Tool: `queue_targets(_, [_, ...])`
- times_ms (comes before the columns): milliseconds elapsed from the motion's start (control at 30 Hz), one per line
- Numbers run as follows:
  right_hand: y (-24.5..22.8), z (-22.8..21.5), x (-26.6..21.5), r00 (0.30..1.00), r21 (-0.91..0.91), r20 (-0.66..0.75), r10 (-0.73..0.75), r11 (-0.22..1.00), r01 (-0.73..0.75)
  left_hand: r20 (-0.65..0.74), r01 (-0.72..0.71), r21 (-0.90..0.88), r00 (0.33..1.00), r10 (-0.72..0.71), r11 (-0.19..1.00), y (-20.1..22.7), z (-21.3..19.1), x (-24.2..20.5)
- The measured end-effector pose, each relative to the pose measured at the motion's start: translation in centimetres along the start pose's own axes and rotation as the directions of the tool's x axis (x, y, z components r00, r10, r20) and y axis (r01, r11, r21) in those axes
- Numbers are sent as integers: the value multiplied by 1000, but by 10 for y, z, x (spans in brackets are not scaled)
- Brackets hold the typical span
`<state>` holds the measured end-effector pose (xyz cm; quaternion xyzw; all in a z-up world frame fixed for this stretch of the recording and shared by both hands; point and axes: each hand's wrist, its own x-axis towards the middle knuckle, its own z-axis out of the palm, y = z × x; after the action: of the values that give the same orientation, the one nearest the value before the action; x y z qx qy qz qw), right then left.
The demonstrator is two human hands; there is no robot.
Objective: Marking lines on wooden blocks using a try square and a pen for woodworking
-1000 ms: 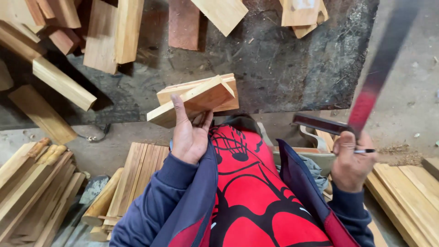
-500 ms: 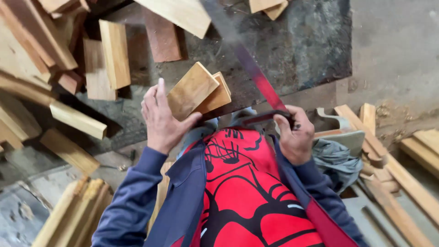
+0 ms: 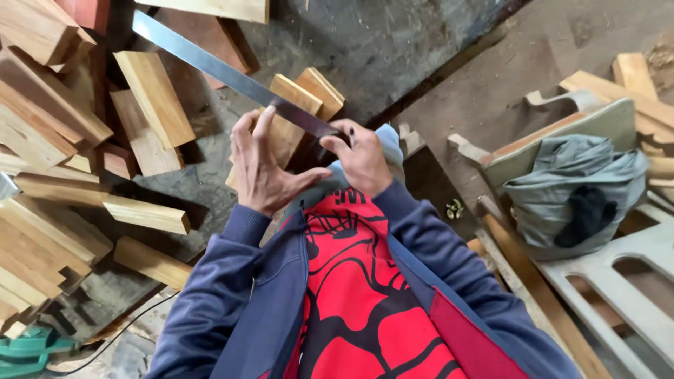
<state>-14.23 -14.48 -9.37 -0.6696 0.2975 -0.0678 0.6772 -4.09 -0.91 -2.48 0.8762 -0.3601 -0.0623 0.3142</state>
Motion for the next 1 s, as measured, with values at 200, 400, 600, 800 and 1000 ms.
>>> queue_targets(200, [5,19,7,998,239,-28,58,970,-50,1,-63,151,998,63,987,-7,11,-4])
queue_targets(400, [7,24,8,998,354,-64,-12,935,34,-27,-57,145,998,61,988,-9,12,-6])
queue_targets(600, [8,25,8,997,372,-75,-30,926,56,-36,-51,138,998,56,989,-9,13,-7])
queue_targets(800, [3,21,9,997,373,-63,-47,926,67,-47,-56,128,997,62,990,-13,15,-7])
queue_targets(1000, [7,22,9,997,381,-57,-61,921,78,-49,-57,121,997,63,991,-15,17,-7])
